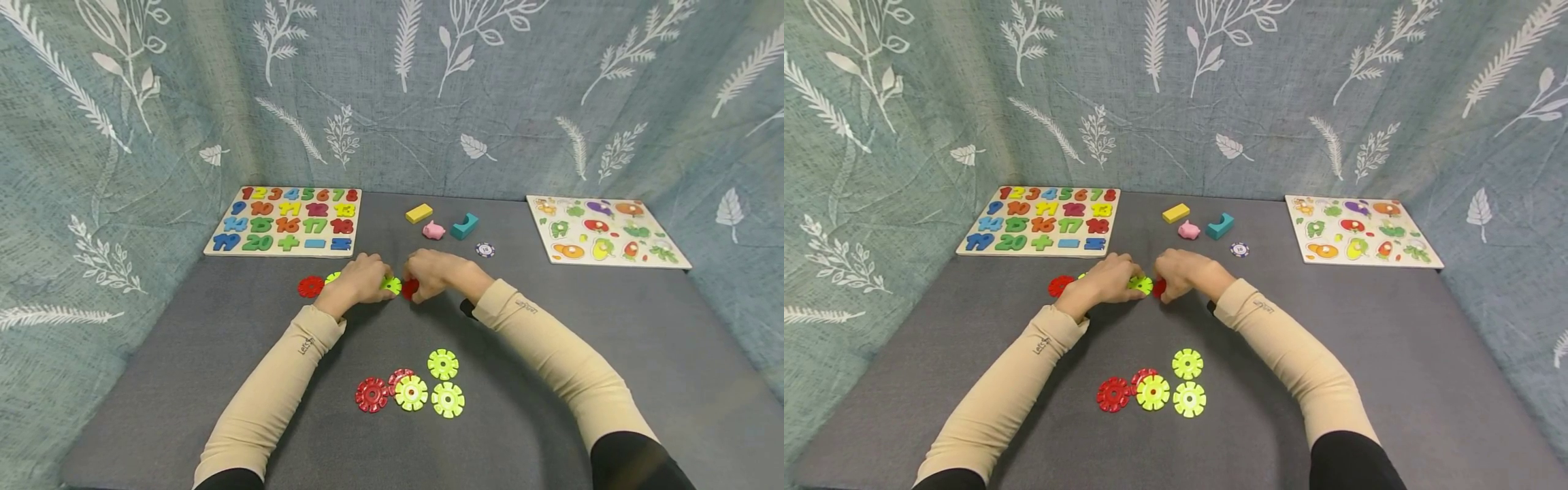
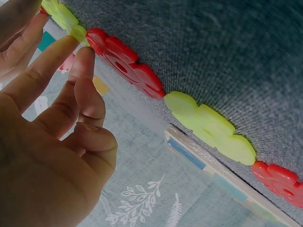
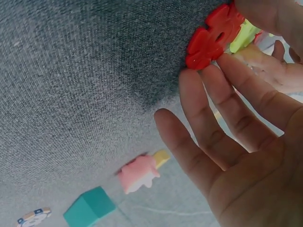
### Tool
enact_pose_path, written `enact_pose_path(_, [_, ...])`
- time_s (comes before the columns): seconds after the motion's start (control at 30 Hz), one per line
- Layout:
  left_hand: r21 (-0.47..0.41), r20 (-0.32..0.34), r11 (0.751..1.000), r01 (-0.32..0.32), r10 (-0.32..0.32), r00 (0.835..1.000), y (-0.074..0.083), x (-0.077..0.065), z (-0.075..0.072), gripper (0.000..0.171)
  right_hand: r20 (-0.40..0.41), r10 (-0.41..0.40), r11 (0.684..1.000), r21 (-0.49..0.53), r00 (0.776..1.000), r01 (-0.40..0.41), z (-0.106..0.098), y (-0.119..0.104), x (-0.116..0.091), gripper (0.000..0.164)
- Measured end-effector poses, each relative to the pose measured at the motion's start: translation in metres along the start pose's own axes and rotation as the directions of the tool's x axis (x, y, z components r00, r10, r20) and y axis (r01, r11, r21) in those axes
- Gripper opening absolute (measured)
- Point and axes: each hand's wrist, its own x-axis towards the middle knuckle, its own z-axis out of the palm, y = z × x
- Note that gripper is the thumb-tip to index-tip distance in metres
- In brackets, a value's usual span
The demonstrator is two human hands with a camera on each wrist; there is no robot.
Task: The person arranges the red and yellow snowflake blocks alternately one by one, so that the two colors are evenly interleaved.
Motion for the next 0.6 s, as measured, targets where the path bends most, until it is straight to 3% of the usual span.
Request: enact_pose_path(0.6, [0.001,0.035,1.000,-0.001,0.001,0.999,0.0027,0.0017,-0.0063,0.043,-0.036,-0.018,1.000,0.024,0.999,0.018,0.0020,0.0058,-0.0013,0.038])
